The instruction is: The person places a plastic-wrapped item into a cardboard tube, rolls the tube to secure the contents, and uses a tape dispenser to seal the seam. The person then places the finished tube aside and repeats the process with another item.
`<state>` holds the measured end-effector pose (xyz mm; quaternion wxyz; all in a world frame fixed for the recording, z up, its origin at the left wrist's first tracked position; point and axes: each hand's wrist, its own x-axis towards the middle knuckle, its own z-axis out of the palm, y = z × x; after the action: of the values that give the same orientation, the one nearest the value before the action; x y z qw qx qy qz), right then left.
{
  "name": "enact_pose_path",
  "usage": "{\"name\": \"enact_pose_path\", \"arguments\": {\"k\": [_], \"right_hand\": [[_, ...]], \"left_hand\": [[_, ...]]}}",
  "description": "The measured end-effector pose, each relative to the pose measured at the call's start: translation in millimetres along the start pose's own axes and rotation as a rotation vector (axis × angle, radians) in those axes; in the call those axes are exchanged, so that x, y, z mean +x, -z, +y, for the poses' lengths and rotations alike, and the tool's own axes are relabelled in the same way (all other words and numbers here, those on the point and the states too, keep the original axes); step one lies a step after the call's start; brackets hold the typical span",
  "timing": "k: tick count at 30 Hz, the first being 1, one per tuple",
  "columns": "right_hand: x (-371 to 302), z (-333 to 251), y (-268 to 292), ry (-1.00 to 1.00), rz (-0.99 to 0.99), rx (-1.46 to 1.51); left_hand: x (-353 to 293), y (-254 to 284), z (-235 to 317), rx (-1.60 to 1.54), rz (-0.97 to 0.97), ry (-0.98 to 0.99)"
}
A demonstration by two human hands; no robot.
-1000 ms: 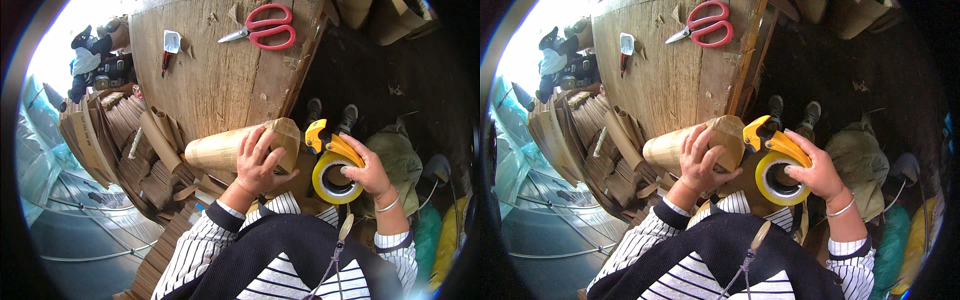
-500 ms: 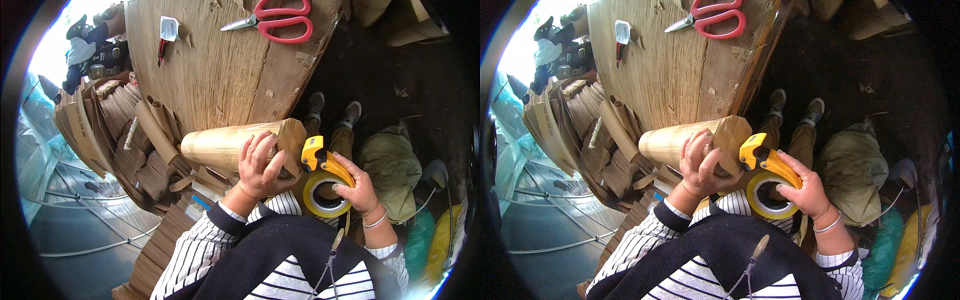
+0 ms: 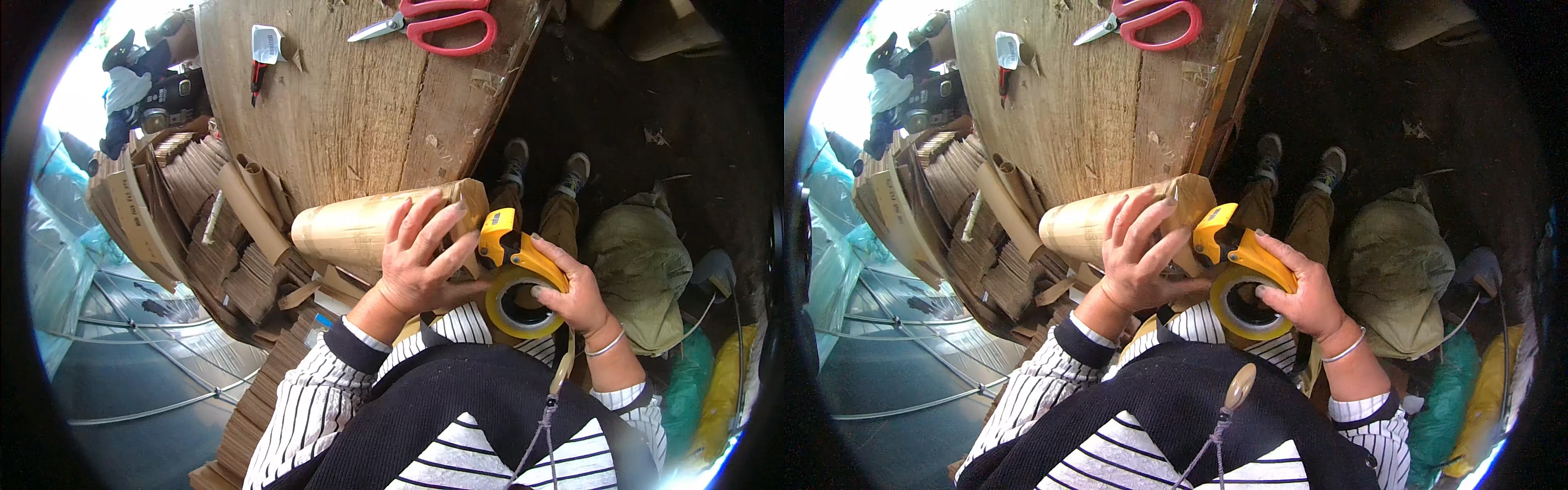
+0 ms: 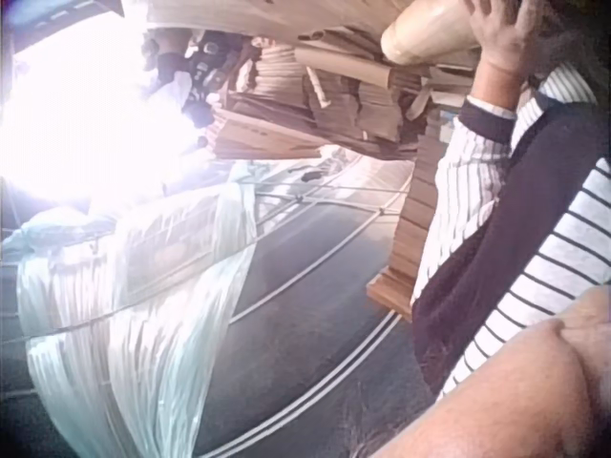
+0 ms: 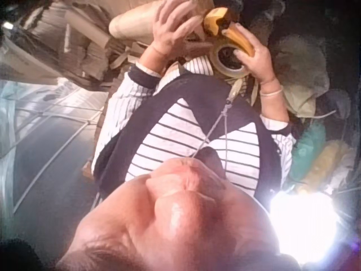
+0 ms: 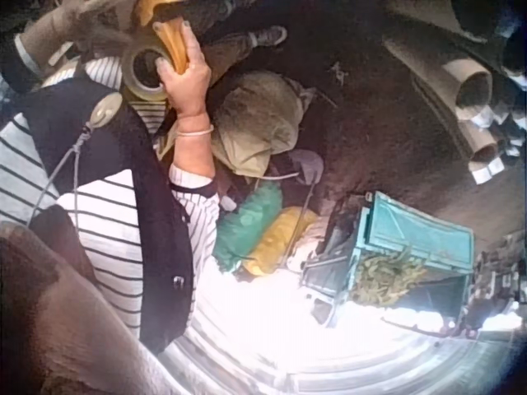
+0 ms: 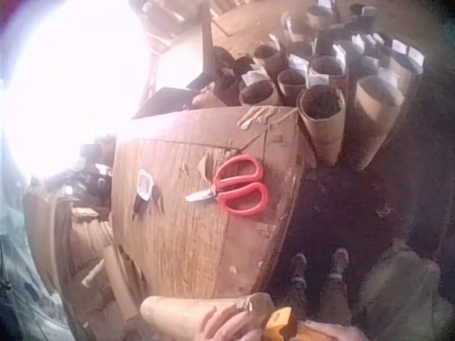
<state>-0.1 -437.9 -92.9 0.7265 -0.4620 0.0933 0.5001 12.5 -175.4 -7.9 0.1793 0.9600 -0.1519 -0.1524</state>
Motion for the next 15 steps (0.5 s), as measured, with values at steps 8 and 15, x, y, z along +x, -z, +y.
{"name": "enact_pose_path", "arguments": {"k": [8, 15], "right_hand": [[-13, 18, -11, -0.036, -0.007, 0.235], [-14, 23, -15, -0.006, 0.035, 0.225]], "left_hand": [[-6, -1, -11, 0.008, -0.042, -0.056], [-15, -13, -6, 0.06, 0.092, 0.041]]}}
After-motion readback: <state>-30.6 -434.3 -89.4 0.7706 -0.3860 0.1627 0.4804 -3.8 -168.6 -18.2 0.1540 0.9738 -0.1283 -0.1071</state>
